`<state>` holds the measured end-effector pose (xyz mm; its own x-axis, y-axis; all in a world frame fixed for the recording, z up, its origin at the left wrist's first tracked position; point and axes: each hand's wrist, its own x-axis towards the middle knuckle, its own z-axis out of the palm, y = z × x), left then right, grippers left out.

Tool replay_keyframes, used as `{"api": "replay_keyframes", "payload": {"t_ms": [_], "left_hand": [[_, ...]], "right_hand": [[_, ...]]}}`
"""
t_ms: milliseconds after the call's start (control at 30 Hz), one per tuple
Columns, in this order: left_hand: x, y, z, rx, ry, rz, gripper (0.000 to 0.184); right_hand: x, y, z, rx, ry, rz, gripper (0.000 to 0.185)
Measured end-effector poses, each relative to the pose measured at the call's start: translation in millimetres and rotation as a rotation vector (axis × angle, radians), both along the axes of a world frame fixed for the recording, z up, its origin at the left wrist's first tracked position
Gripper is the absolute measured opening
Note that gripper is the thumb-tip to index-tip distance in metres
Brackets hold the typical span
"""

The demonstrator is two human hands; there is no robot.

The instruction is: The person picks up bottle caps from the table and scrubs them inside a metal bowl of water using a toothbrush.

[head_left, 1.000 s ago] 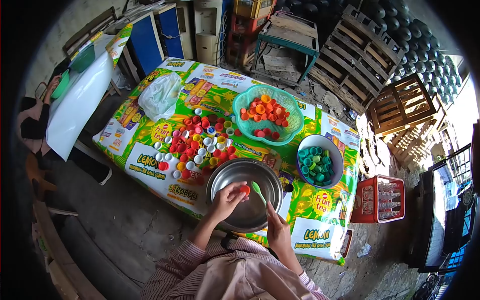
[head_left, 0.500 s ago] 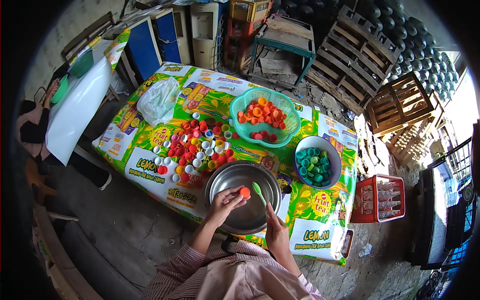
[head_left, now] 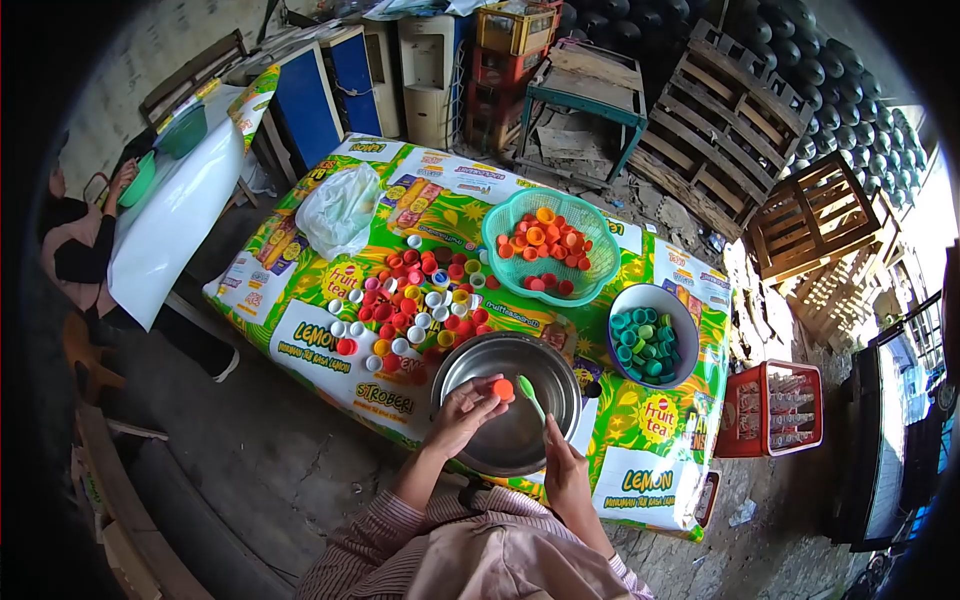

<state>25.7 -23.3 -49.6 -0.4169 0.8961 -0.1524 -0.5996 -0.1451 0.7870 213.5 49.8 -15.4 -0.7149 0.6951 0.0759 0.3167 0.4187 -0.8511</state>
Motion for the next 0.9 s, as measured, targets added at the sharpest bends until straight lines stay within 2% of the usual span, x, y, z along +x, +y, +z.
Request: {"api": "replay_keyframes", "payload": {"t_ms": [167,233,400,467,533,600,633,667,733,767,900], "left_hand": [[-0.8,-0.5,11.7,0.062,-0.037,-0.032,0.03],[-3.4,-0.9,3.2,-0.014,0.089,-0.042,0.031],[-7.3,-1.6,2.8,0.003,0.098,-0.022,0.03],[-10.4,-0.8,4.9,0.049,0.26,0.016,0.03],[-11.6,0.3,8.0,0.09,0.274,0.013,0.036],[-11.3,1.9,12.9,-0.022,0.59,0.042,0.045],[-10.1,0.5,22.7,-0.132,0.773,0.074,0.065],[-7.2,1.7,30.8,-0.129,0.776,0.075,0.065],[-2.3,2.8,39.1,-0.137,0.93,0.266,0.084],[-4.9,4.1,38.3,-0.181,1.099,0.268,0.099],[-7.2,11.3,45.5,-0.234,1.159,0.289,0.107]], "right_hand": [[-4.0,-2.6,4.4,-0.009,0.071,0.043,0.05],[-2.9,-0.6,3.0,0.003,0.042,0.042,0.05],[-1.4,-4.5,10.9,-0.031,0.015,0.063,0.05],[-4.9,-6.2,15.0,-0.02,0.027,0.072,0.051],[-6.5,-3.5,13.8,0.024,0.084,0.059,0.052],[-4.6,-1.5,21.2,-0.02,-0.01,0.01,0.053],[-4.7,-1.3,17.2,0.055,0.067,0.036,0.054],[-5.9,0.2,16.0,0.058,0.07,0.035,0.054],[-7.5,0.9,13.7,0.136,-0.026,0.129,0.055],[-6.7,4.6,5.7,0.139,-0.04,0.093,0.056],[-10.1,5.7,15.8,0.259,-0.007,0.031,0.056]]}}
